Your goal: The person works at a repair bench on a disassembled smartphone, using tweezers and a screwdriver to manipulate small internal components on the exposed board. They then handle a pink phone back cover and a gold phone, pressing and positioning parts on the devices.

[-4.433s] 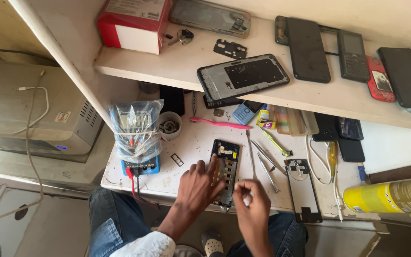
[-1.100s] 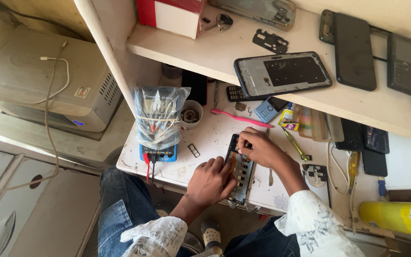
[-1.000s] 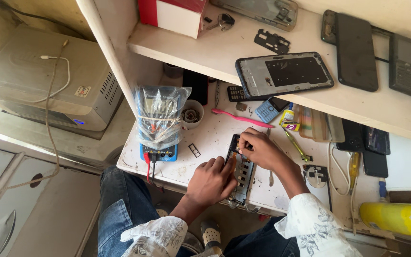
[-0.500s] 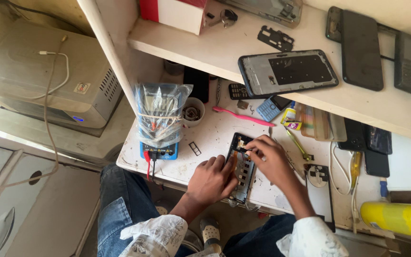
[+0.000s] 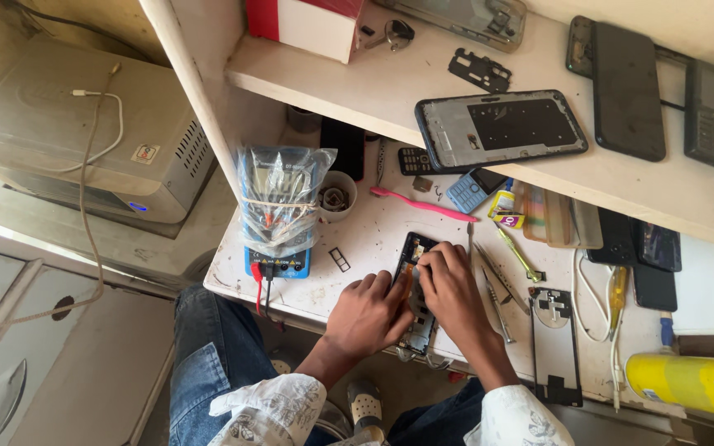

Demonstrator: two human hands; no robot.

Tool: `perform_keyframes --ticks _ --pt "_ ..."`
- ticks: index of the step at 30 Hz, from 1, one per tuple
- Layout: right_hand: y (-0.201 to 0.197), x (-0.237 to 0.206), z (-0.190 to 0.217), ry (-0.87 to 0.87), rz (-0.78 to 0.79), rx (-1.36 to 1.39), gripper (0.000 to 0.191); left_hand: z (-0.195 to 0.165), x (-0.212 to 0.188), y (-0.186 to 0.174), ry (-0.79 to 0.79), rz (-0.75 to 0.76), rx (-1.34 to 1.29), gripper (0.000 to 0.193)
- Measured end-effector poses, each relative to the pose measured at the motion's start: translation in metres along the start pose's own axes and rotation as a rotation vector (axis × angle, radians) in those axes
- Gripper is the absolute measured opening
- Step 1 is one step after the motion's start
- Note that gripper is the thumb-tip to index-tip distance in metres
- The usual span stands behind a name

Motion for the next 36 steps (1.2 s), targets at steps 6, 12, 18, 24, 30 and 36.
perform_keyframes --ticks 6,12,18,24,30,36 --pt "-0.010 -0.001 -0.022 0.195 -0.011 0.098 0.010 0.000 0.000 -0.001 -0.012 0.022 0.014 0.048" --pt "-0.048 -0.062 -0.052 0.328 -0.246 -0.272 0.023 0.003 0.007 0.005 -0.093 0.199 0.003 0.073" --pt "-0.043 -0.099 -0.072 0.540 -0.115 -0.436 0.023 0.001 0.011 0.013 -0.077 0.328 0.089 0.075" --pt "-0.054 -0.090 -0.048 0.581 -0.171 -0.017 0.017 -0.002 0.013 0.015 -0.077 0.372 0.086 0.077" --pt "-0.049 -0.077 -0.019 0.441 -0.149 0.178 0.020 -0.002 0.012 0.015 -0.078 0.326 0.063 0.074" --pt "-0.045 -0.070 -0.021 0.413 -0.158 0.157 0.019 -0.003 0.011 0.013 -0.046 0.281 0.067 0.072"
Point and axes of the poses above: each hand's wrist, its own x-axis towards the middle knuckle, its own y-axis out of the palm, z = x × y, the point moved 4 cm from there along x, towards the middle knuckle, and after that the axes turned 12 degrees about y, right-handed, at the moved point
